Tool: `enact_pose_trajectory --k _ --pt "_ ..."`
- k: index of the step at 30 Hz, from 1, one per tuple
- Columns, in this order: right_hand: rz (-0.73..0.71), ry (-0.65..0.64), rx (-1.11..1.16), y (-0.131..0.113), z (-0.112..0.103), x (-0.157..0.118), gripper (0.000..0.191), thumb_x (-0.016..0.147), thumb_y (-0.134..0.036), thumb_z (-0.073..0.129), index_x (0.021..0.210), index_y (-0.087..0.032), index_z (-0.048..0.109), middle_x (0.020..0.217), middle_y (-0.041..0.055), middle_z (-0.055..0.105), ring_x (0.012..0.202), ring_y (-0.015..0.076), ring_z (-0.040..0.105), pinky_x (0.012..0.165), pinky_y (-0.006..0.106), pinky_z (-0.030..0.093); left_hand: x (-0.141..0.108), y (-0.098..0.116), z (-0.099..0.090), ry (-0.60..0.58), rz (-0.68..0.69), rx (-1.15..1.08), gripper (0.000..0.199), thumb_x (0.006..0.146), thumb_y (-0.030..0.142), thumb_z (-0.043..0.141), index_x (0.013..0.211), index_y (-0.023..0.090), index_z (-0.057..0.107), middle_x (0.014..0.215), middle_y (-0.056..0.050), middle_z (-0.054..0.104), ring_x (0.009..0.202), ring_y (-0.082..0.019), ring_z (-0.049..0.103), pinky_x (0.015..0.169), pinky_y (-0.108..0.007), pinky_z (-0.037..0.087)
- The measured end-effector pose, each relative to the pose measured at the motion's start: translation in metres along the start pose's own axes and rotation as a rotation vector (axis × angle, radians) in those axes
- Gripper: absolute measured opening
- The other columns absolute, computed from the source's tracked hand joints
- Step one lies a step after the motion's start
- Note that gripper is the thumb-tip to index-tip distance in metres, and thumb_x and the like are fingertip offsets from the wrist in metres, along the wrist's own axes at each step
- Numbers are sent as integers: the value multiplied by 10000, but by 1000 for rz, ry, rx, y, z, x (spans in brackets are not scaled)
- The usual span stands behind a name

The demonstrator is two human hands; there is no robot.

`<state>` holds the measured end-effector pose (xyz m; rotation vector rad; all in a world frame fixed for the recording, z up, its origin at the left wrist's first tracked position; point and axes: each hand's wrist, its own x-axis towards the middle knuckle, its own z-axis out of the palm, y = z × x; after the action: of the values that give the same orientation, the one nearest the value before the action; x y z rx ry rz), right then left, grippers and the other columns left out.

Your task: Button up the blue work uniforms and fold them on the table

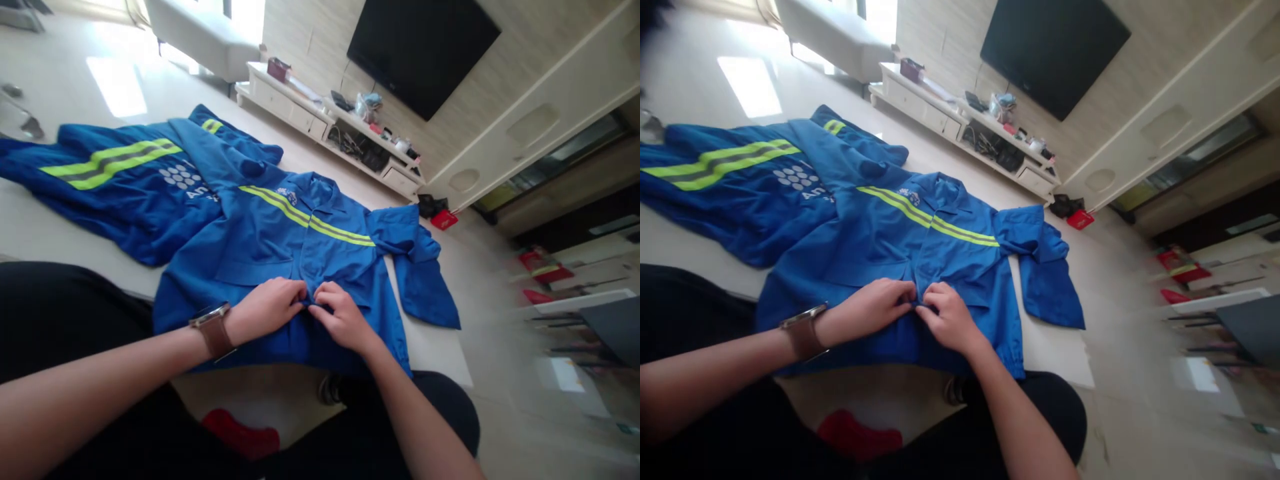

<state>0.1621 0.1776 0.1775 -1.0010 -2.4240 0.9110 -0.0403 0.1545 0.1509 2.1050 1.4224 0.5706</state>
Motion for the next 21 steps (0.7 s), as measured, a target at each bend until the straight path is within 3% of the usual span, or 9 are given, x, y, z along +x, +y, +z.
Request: enact_pose_trajectory --k 6,10,14,21 --pt "15 -87 235 -1 -6 3 309 949 -249 573 663 -204 467 862 2 519 852 166 510 808 304 382 4 9 -9 31 -10 -101 128 820 137 601 810 225 693 743 -3 702 721 -172 624 639 -251 384" --pt "67 -53 356 7 -9 8 313 966 -303 548 674 -205 490 844 3 496 811 167 495 769 301 381 7 8 -12 69 91 -129 154 818 100 577 773 212 673 705 -1 676 684 -159 603 640 -250 373" --pt "81 48 312 12 -5 10 272 978 -336 542 740 -208 568 879 20 558 841 181 532 803 309 398 6 3 -12 91 135 -163 141 838 114 588 762 206 665 706 -3 670 684 -155 599 645 -247 370" --pt "122 65 190 19 6 6 202 969 -325 564 822 -212 646 852 12 622 848 182 574 810 300 425 -2 1 -8 100 147 -132 150 854 118 580 745 202 641 740 -11 675 710 -159 600 669 -250 373"
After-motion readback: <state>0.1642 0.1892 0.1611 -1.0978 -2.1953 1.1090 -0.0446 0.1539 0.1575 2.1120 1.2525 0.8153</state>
